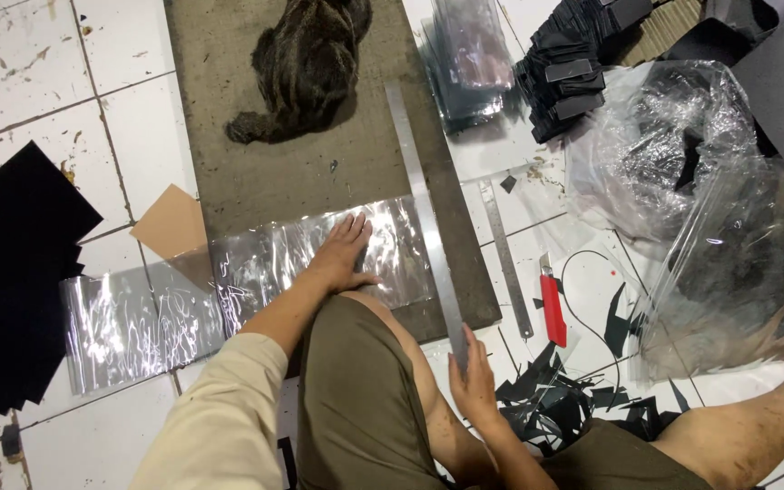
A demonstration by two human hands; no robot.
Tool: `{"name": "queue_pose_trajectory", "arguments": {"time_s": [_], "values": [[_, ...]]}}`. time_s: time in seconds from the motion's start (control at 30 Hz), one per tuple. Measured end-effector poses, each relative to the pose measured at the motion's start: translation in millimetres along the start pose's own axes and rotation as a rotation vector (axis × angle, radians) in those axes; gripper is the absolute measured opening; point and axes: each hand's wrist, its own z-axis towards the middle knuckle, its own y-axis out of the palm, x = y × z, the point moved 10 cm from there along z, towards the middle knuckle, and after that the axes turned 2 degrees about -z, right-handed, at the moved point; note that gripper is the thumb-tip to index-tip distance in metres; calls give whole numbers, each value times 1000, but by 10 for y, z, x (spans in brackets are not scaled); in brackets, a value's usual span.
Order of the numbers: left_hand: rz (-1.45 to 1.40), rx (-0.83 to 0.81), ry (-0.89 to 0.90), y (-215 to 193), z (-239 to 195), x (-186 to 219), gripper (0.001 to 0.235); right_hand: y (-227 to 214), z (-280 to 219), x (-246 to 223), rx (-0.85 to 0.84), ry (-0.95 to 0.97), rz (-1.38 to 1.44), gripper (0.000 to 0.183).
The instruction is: Cutting clear plastic film into smaller pieces using a ruler and a utility knife
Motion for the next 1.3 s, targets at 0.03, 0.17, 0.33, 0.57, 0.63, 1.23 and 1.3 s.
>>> {"name": "queue_pose_trajectory", "arguments": {"time_s": [0.03, 0.17, 0.33, 0.57, 0.63, 1.23, 1.3], "values": [[0, 0, 0, 45, 45, 1, 128, 77, -53, 21, 0, 1, 0, 69], [16, 81, 98, 112, 250, 122, 129, 116, -177, -155, 59, -89, -9, 65], [68, 116, 137, 193, 523, 215, 135, 46, -128, -260, 88, -141, 12, 64], [56, 79, 145, 229, 551, 285, 130, 219, -6, -122, -8, -110, 11, 68], [59, 63, 138, 233, 545, 330, 130, 273, 4, -56, -35, -97, 15, 69], [-221, -69, 22, -188, 373, 822, 154, -1030, 1052, 430, 386, -9, -359, 26], [-271, -53, 40, -227, 353, 822, 150, -1023, 1233, 528, 433, -14, -485, 36]]}}
